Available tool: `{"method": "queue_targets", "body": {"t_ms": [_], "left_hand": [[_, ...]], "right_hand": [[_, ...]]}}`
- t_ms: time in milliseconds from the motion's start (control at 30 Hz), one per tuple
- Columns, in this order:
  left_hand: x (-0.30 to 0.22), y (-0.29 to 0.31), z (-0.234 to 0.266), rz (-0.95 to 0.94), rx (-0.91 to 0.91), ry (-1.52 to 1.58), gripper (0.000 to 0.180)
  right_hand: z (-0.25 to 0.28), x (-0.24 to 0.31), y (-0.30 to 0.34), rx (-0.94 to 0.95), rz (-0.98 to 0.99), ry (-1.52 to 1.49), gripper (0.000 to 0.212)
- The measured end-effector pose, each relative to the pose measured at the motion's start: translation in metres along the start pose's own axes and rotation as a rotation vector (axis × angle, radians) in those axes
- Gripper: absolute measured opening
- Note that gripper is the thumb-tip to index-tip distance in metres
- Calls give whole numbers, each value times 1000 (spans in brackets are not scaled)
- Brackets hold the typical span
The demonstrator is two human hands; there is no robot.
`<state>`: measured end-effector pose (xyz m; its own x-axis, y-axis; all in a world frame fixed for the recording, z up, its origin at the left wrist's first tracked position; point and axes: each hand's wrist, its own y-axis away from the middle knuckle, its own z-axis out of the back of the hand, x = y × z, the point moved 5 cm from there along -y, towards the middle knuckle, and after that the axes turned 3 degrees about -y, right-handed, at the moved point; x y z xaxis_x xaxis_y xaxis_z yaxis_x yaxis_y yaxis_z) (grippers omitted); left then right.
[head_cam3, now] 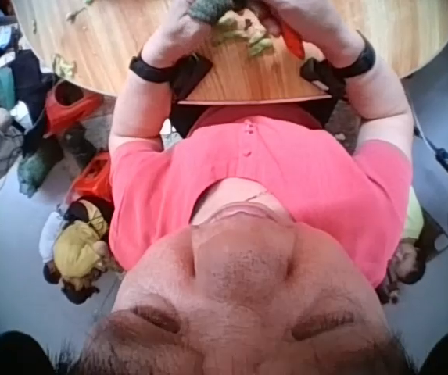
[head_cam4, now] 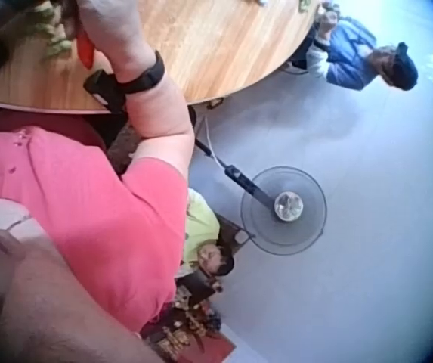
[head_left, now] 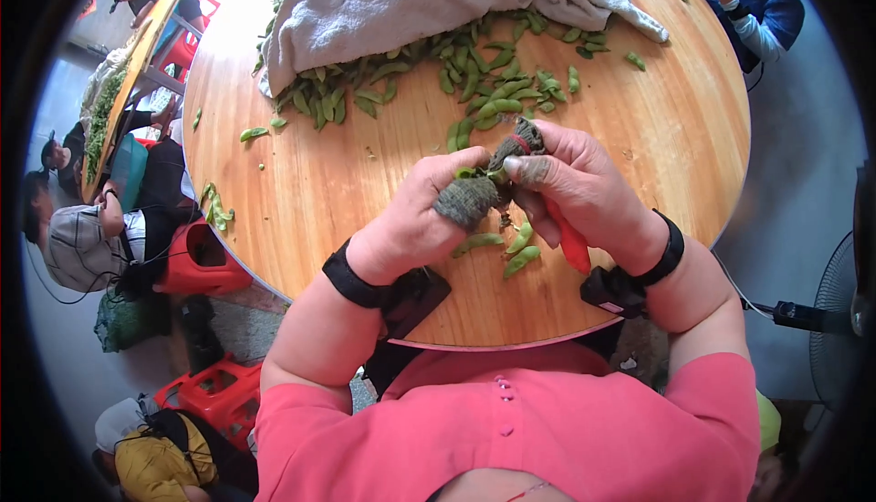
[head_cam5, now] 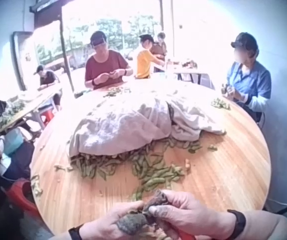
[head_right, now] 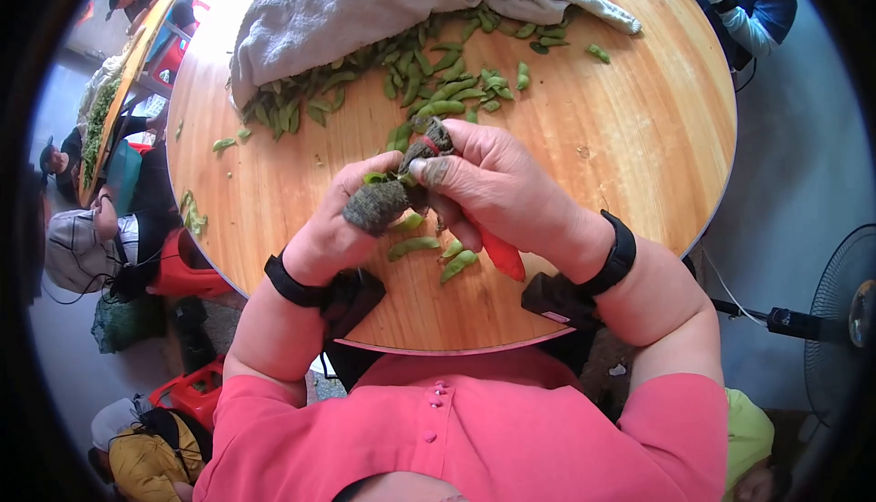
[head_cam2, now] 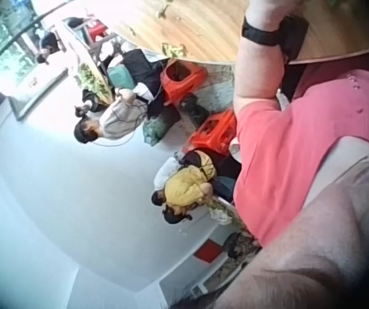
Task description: The person uses a small blade to open edamame pods and removes the beans by hand. The beans are placed into a container while the empty shells are moved to a pile on the table.
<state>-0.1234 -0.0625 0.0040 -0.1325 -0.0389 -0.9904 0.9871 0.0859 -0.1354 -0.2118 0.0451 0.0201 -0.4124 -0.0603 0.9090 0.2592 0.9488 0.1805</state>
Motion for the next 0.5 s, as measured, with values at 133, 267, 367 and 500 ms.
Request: {"method": "queue_targets", "body": {"t_ms": [133,267,367,500], "left_hand": [[-1,2,5,339,-96,150,10],[-16,2,47,-273,-213,-388,13],[12,-1,69,112,-380,750,19],[9,-2,68,111,-472,804,22]], "right_hand": [[11,7,-4,-103,108,24,11],[13,6,-9,-216,167,644,9],[-15,-12,-5,184,446,1039,10],[-20,8,-8,14,284,1165,17]]}}
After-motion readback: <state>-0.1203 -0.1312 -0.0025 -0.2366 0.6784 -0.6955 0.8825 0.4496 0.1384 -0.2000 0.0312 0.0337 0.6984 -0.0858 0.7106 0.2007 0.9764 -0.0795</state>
